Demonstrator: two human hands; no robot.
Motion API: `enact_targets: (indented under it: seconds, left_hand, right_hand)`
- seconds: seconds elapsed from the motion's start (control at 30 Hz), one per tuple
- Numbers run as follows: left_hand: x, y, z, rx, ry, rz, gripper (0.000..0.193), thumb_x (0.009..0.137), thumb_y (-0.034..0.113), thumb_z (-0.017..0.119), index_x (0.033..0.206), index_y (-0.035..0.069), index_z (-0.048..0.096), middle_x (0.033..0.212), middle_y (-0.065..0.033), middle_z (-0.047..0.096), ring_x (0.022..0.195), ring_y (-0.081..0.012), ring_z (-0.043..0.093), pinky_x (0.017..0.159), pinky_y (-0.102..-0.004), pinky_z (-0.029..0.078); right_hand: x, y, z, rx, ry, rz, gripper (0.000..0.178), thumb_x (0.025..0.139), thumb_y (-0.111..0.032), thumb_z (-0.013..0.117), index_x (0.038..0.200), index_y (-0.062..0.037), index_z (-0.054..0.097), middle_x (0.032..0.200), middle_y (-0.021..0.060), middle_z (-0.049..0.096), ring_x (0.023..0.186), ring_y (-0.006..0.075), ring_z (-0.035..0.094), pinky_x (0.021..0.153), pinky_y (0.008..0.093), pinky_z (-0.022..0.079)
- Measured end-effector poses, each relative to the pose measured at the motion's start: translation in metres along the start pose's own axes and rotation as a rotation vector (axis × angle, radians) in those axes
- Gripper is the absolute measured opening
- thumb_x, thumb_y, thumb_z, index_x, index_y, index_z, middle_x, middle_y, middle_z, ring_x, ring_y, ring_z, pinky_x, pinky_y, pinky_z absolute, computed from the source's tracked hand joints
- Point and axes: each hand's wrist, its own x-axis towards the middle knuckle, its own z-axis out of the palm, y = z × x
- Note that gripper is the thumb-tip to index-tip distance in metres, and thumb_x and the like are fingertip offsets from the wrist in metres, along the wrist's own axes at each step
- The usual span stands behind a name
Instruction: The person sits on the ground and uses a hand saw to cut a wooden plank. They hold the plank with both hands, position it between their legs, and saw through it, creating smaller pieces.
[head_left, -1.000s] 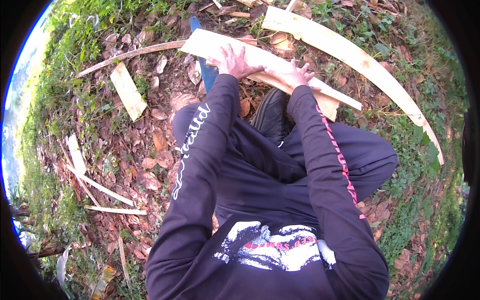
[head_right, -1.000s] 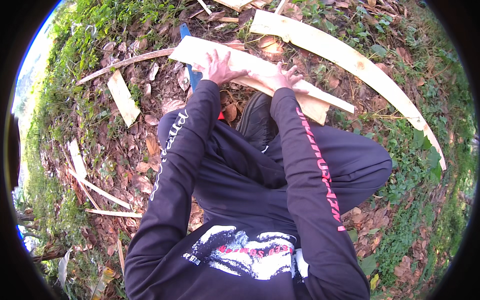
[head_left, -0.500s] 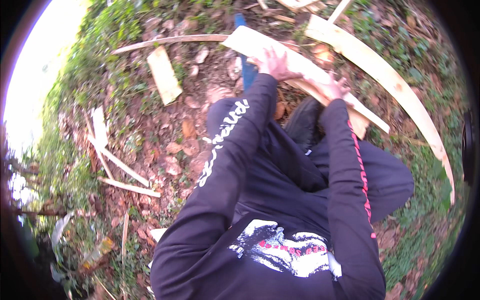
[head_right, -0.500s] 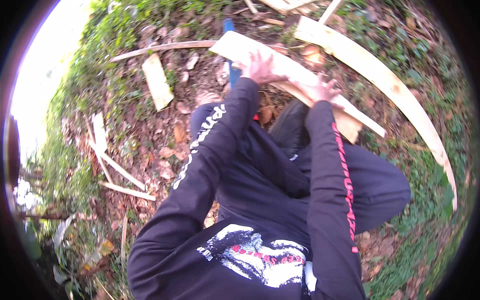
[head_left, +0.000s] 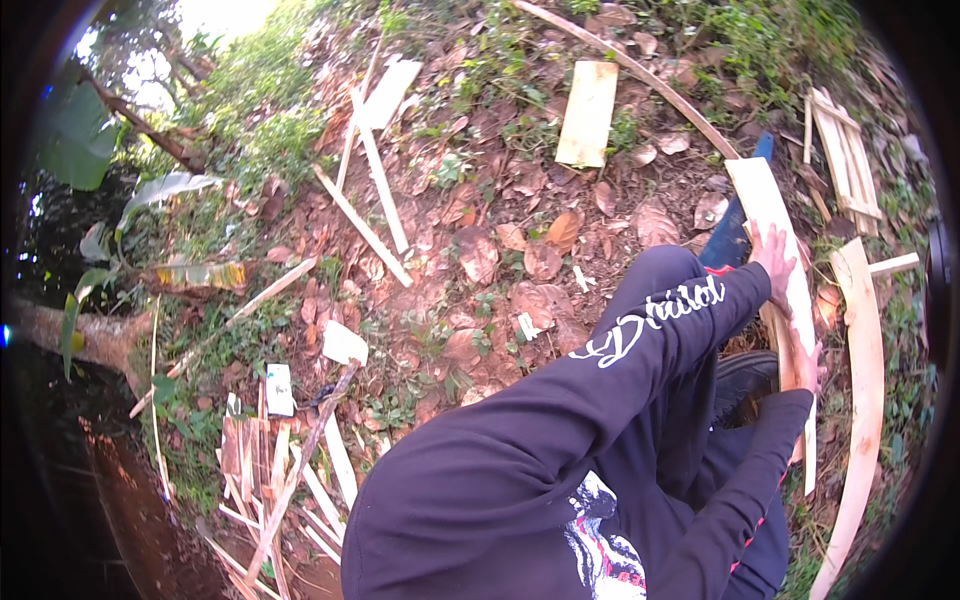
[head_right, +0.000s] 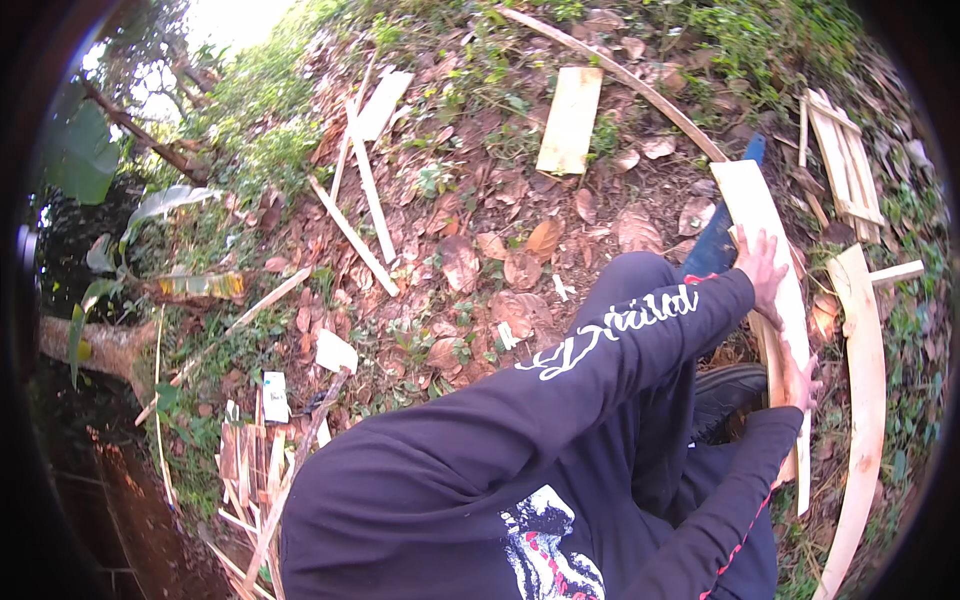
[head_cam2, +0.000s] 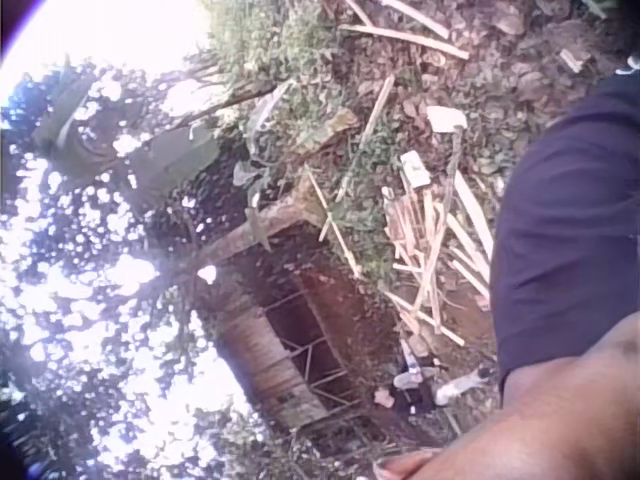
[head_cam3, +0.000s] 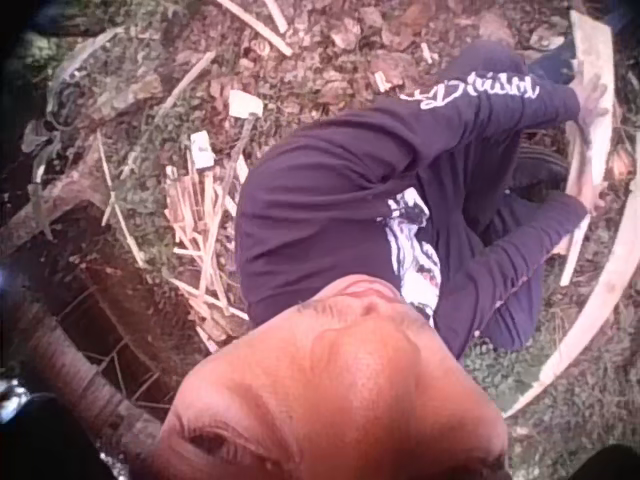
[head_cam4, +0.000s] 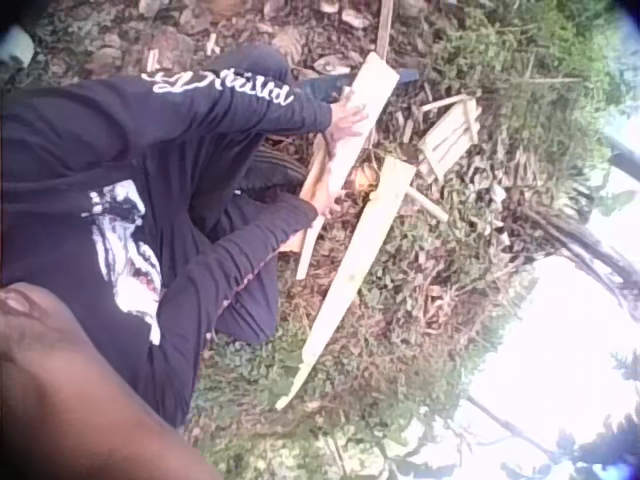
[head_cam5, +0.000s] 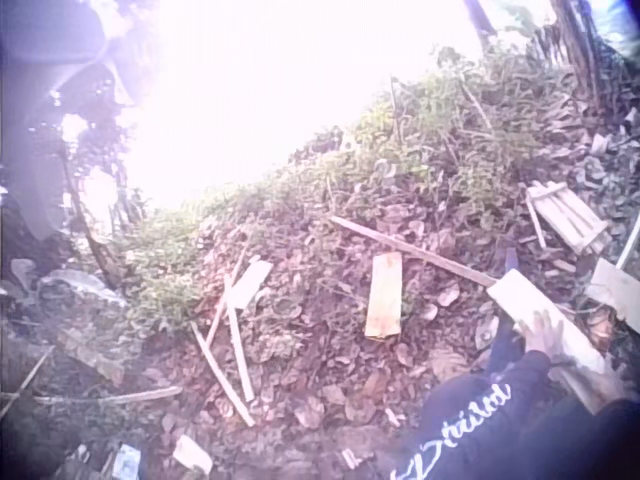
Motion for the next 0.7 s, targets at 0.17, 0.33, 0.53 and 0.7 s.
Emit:
enact_targets:
  seconds: [0.17, 0.33, 0.53, 0.7]
  left_hand:
    - [0.003, 0.001, 0.015, 0.004, 0.067, -0.014, 0.129, 0.043, 0.093, 0.060, 0.147, 0.017, 0.042, 0.155, -0.0297, 0.020, 0.142, -0.0548, 0.011, 0.096, -0.0848, -0.003]
    - [0.008, -0.003, 0.018, -0.004, 0.089, -0.007, 0.124, 0.045, 0.091, 0.061, 0.142, 0.016, 0.048, 0.153, -0.0315, 0.022, 0.141, -0.0559, 0.011, 0.095, -0.0856, -0.004]
    - [0.009, 0.002, 0.020, 0.012, 0.120, -0.030, 0.098, 0.064, 0.078, 0.051, 0.140, 0.017, 0.051, 0.152, -0.0284, 0.026, 0.141, -0.0534, 0.013, 0.096, -0.0850, -0.006]
    - [0.012, -0.007, 0.032, 0.038, 0.161, -0.055, 0.123, 0.047, 0.093, 0.058, 0.142, 0.015, 0.048, 0.152, -0.0332, 0.022, 0.140, -0.0572, 0.010, 0.094, -0.0854, -0.007]
  right_hand:
    - [-0.001, 0.008, 0.012, 0.415, -0.060, -0.147, 0.124, 0.066, -0.076, 0.070, 0.155, -0.0126, 0.012, 0.160, 0.0225, -0.003, 0.149, 0.0331, -0.006, 0.118, 0.0519, 0.003]
    - [0.008, 0.005, 0.008, 0.370, -0.151, -0.184, 0.108, 0.074, -0.068, 0.069, 0.152, -0.0084, 0.024, 0.163, 0.0125, 0.004, 0.149, 0.0269, -0.011, 0.120, 0.0421, -0.004]
    - [0.013, 0.007, 0.002, 0.312, -0.179, -0.210, 0.092, 0.077, -0.064, 0.070, 0.145, -0.0089, 0.042, 0.163, 0.0112, 0.005, 0.149, 0.0247, -0.011, 0.120, 0.0405, -0.004]
    - [0.028, 0.003, 0.012, 0.419, -0.275, -0.222, 0.103, 0.076, -0.058, 0.075, 0.149, -0.0016, 0.029, 0.156, 0.0139, 0.021, 0.137, 0.0213, 0.026, 0.112, 0.0351, 0.022]
